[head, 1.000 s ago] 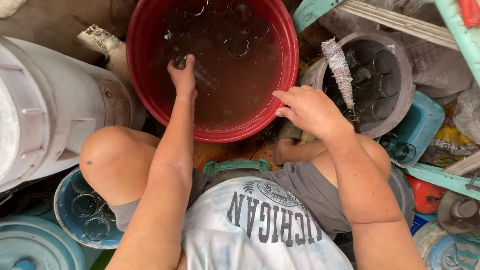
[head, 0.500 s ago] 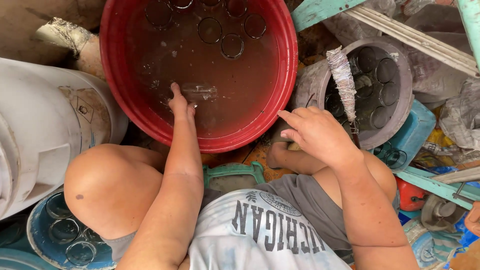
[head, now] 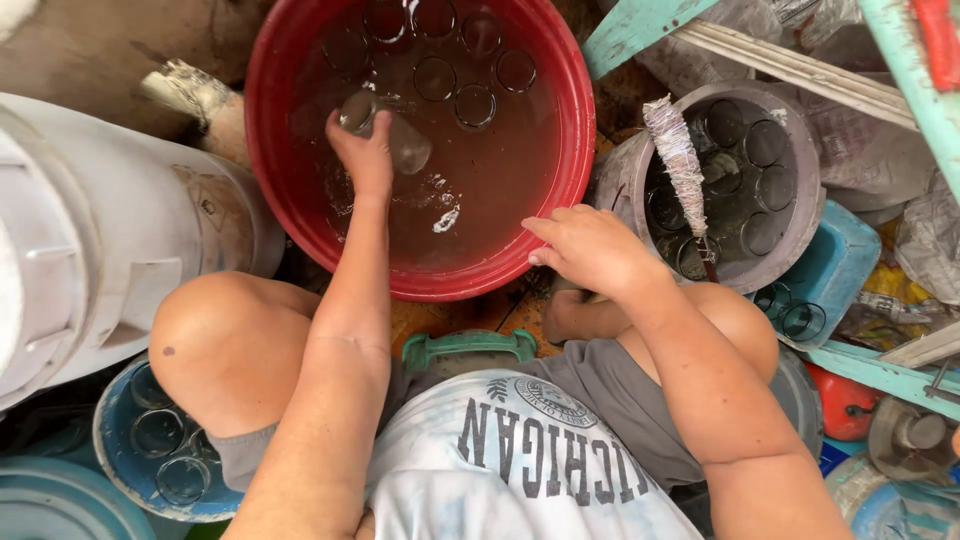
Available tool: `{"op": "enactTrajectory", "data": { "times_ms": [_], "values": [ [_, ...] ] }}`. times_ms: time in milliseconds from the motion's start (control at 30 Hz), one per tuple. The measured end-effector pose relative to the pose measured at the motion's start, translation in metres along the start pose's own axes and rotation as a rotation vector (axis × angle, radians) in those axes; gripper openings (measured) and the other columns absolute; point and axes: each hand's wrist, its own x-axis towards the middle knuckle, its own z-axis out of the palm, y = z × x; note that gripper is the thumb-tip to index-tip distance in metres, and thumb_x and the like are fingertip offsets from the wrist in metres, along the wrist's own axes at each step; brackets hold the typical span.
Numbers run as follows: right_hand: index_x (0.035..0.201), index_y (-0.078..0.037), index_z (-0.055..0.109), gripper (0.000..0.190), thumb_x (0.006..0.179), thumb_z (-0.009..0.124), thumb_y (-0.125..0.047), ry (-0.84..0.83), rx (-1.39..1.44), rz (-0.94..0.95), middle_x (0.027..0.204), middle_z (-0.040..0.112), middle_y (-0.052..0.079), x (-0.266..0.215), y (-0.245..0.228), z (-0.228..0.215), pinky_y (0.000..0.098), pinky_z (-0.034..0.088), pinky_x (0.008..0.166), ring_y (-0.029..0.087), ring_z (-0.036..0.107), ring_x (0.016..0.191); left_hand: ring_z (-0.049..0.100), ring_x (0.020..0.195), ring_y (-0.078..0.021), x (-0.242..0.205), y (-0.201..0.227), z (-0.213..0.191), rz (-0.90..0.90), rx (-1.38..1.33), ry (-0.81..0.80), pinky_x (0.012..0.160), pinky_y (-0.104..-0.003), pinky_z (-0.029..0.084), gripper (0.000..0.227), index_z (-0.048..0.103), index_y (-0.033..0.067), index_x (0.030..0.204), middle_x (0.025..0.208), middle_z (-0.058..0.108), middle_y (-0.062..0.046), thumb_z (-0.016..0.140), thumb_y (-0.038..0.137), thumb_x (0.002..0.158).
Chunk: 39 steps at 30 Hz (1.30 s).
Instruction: Washing glass cups in a basin of water using a cleaning brush.
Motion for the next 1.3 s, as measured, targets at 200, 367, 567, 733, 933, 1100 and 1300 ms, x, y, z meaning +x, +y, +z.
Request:
{"op": "enactTrajectory", "data": {
  "times_ms": [200,367,567,733,933,1100,1300],
  "values": [
    [0.134,-0.019,0.058,0.038,0.102,0.056,-0.04,-0.025,-0.031,0.009,0.103,0.069,0.011,0.007,-0.007,-0.005,0.0528,0.052,0.076,0.037,0.065,0.1,0.046,0.14,-0.0338,-0.006,0.139,0.002,0.342,0.159,-0.333,0.119,-0.045,0.039,0.085,0.032,0.0008,0.15,0.151,0.039,-0.022,0.083,0.034,0.091],
    [0.141,-0.02,0.057,0.044,0.102,0.055,-0.041,-0.041,-0.009,0.034,0.111,0.069,0.012,0.007,-0.011,-0.013,0.0518,0.053,0.074,0.038,0.067,0.103,0.065,0.116,-0.0252,-0.018,0.237,-0.002,0.635,0.004,-0.496,0.103,-0.037,0.053,0.072,0.04,0.0071,0.139,0.128,0.06,-0.016,0.088,0.029,0.091],
    [0.145,-0.017,0.055,0.048,0.104,0.054,-0.04,-0.068,0.006,0.049,0.115,0.069,0.012,0.002,-0.01,-0.016,0.049,0.055,0.076,0.035,0.067,0.106,0.062,0.112,-0.0191,-0.048,0.294,-0.022,0.713,-0.252,-0.667,0.101,-0.032,0.051,0.061,0.043,0.0092,0.135,0.124,0.062,-0.011,0.087,0.026,0.097],
    [0.15,-0.018,0.049,0.05,0.104,0.052,-0.038,-0.08,0.037,0.094,0.122,0.066,0.014,0.0,-0.01,-0.019,0.048,0.054,0.081,0.035,0.066,0.11,0.063,0.115,-0.017,-0.054,0.292,-0.04,0.274,-0.5,-0.683,0.09,-0.04,0.056,0.056,0.046,0.0249,0.14,0.132,0.058,-0.005,0.082,0.025,0.097],
    [0.152,-0.014,0.046,0.054,0.103,0.055,-0.034,-0.007,0.008,0.079,0.127,0.066,0.016,0.006,-0.005,-0.017,0.0527,0.055,0.081,0.037,0.064,0.112,0.072,0.113,-0.016,-0.055,0.293,-0.045,0.121,-0.583,-0.669,0.092,-0.044,0.065,0.075,0.045,0.0211,0.142,0.13,0.064,-0.004,0.089,0.036,0.083],
    [0.153,-0.015,0.046,0.053,0.105,0.054,-0.036,-0.049,0.028,0.122,0.128,0.063,0.016,0.014,-0.011,-0.026,0.051,0.054,0.084,0.036,0.062,0.115,0.072,0.115,-0.016,-0.054,0.291,-0.044,0.155,-0.595,-0.706,0.096,-0.046,0.062,0.074,0.044,0.0211,0.144,0.122,0.066,-0.003,0.088,0.038,0.086],
    [0.149,-0.013,0.052,0.052,0.103,0.057,-0.035,0.092,0.098,0.105,0.132,0.065,0.017,0.036,-0.013,-0.019,0.0525,0.055,0.088,0.037,0.063,0.117,0.066,0.123,-0.0171,-0.06,0.289,-0.043,0.282,-0.563,-0.78,0.094,-0.04,0.059,0.069,0.043,0.0222,0.146,0.138,0.058,-0.002,0.084,0.039,0.094]
  ]
}}
